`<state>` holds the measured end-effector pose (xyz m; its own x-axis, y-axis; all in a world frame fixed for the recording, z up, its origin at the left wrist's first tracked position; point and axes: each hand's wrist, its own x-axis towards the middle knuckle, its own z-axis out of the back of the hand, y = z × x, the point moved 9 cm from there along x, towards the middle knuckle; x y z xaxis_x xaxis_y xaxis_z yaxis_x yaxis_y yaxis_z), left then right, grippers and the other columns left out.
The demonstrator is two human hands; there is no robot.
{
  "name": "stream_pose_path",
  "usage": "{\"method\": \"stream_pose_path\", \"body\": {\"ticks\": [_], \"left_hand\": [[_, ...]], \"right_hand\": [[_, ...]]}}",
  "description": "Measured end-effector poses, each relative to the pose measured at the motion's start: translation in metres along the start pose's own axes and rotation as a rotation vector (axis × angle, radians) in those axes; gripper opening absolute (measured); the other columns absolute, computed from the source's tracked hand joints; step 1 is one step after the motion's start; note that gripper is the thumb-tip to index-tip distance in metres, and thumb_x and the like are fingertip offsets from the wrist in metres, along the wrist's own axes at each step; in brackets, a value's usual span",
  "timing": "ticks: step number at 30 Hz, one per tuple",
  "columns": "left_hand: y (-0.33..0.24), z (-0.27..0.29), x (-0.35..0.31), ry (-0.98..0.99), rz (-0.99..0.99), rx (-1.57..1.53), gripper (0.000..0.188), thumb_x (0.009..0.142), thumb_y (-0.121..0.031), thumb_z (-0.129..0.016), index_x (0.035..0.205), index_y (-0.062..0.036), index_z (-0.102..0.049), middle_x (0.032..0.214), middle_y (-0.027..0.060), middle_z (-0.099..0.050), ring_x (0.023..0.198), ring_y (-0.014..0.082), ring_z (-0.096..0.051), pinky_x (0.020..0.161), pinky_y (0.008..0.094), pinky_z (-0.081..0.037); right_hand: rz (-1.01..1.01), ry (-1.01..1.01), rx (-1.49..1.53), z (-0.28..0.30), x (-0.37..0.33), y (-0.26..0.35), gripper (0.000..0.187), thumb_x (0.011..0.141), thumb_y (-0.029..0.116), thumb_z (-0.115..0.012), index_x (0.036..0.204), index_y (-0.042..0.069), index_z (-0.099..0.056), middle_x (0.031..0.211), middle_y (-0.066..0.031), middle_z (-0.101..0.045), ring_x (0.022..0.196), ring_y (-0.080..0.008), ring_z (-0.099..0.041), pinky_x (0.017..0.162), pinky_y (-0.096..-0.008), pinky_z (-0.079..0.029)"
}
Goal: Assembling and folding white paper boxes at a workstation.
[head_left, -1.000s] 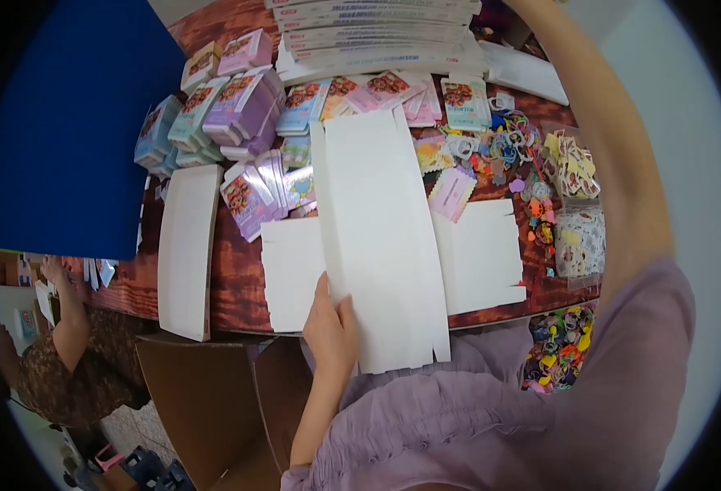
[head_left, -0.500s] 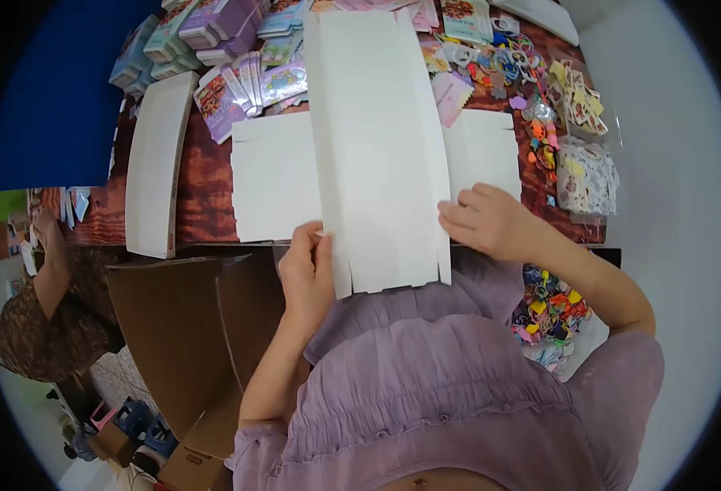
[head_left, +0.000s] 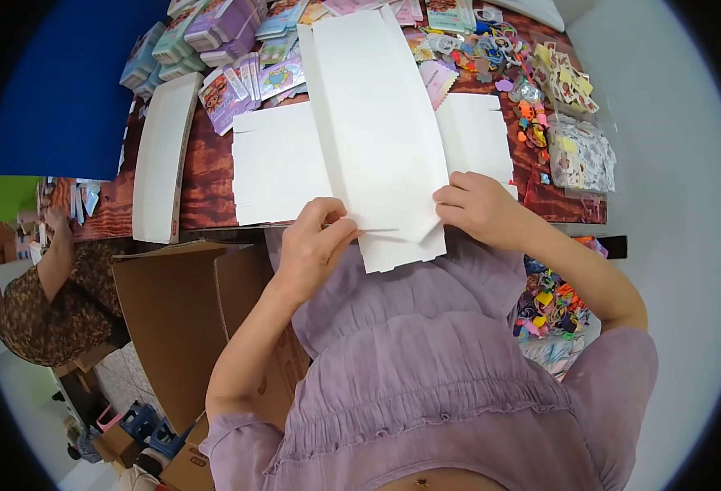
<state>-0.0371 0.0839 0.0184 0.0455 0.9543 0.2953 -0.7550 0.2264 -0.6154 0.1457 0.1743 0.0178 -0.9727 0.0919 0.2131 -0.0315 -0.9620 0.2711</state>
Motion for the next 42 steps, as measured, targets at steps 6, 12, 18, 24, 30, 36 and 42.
{"method": "stream_pose_path", "body": {"ticks": [6, 12, 18, 24, 30, 36, 42], "left_hand": [[0.003, -0.023, -0.009, -0.145, -0.045, 0.034, 0.011, 0.086, -0.001, -0.077, 0.095, -0.0013, -0.071, 0.094, 0.0107, -0.062, 0.082, 0.0274, -0.064, 0.067, 0.0366, -0.053], [0.002, -0.020, -0.012, -0.224, -0.038, -0.015, 0.013, 0.087, 0.000, -0.076, 0.099, -0.0010, -0.070, 0.096, 0.0114, -0.064, 0.083, 0.0288, -0.066, 0.068, 0.0370, -0.054], [0.000, -0.029, -0.023, -0.160, -0.186, 0.120, 0.018, 0.088, -0.001, -0.074, 0.105, 0.0002, -0.071, 0.099, 0.0113, -0.066, 0.085, 0.0285, -0.067, 0.070, 0.0357, -0.057], [-0.014, -0.025, -0.030, 0.017, -0.234, 0.027, 0.061, 0.080, -0.006, -0.075, 0.137, 0.0057, -0.057, 0.123, 0.0206, -0.058, 0.106, 0.0392, -0.063, 0.091, 0.0434, -0.056], [-0.008, -0.035, -0.039, 0.032, -0.248, 0.110, 0.067, 0.075, 0.002, -0.073, 0.140, 0.0067, -0.056, 0.126, 0.0210, -0.056, 0.109, 0.0406, -0.062, 0.095, 0.0470, -0.055], [-0.012, -0.022, -0.030, -0.090, -0.237, 0.030, 0.047, 0.075, 0.009, -0.070, 0.122, 0.0027, -0.067, 0.112, 0.0168, -0.061, 0.098, 0.0383, -0.063, 0.085, 0.0441, -0.056], [-0.004, -0.016, -0.012, -0.038, -0.052, -0.149, 0.027, 0.086, 0.003, -0.073, 0.113, -0.0013, -0.072, 0.095, 0.0109, -0.066, 0.086, 0.0271, -0.064, 0.073, 0.0371, -0.052]], "right_hand": [[-0.201, -0.163, 0.047, -0.011, -0.002, -0.003, 0.013, 0.081, 0.006, -0.071, 0.093, 0.003, -0.065, 0.088, -0.0082, -0.060, 0.084, -0.0276, -0.059, 0.069, -0.0383, -0.050], [-0.226, -0.248, 0.073, -0.013, -0.008, 0.001, 0.019, 0.080, 0.004, -0.072, 0.098, 0.001, -0.067, 0.088, -0.0091, -0.061, 0.077, -0.0297, -0.059, 0.065, -0.0404, -0.050], [-0.104, -0.084, -0.007, -0.007, -0.011, 0.024, 0.059, 0.082, 0.012, -0.068, 0.136, -0.009, -0.056, 0.122, -0.0170, -0.062, 0.104, -0.0307, -0.060, 0.091, -0.0399, -0.052], [-0.104, -0.037, -0.169, -0.021, -0.018, 0.024, 0.065, 0.084, 0.012, -0.062, 0.144, -0.011, -0.051, 0.129, -0.0186, -0.059, 0.113, -0.0311, -0.059, 0.098, -0.0405, -0.050], [-0.094, -0.133, -0.040, -0.015, -0.011, 0.029, 0.053, 0.083, 0.008, -0.061, 0.132, -0.011, -0.059, 0.111, -0.0157, -0.062, 0.099, -0.0300, -0.061, 0.088, -0.0398, -0.052], [-0.192, -0.165, 0.120, -0.014, -0.005, 0.021, 0.053, 0.078, 0.006, -0.070, 0.130, -0.006, -0.063, 0.099, -0.0134, -0.061, 0.089, -0.0325, -0.057, 0.079, -0.0424, -0.049], [-0.413, -0.277, 0.373, -0.017, -0.007, -0.001, 0.025, 0.092, 0.009, -0.069, 0.116, 0.003, -0.066, 0.086, -0.0122, -0.062, 0.082, -0.0317, -0.061, 0.072, -0.0425, -0.049]]}}
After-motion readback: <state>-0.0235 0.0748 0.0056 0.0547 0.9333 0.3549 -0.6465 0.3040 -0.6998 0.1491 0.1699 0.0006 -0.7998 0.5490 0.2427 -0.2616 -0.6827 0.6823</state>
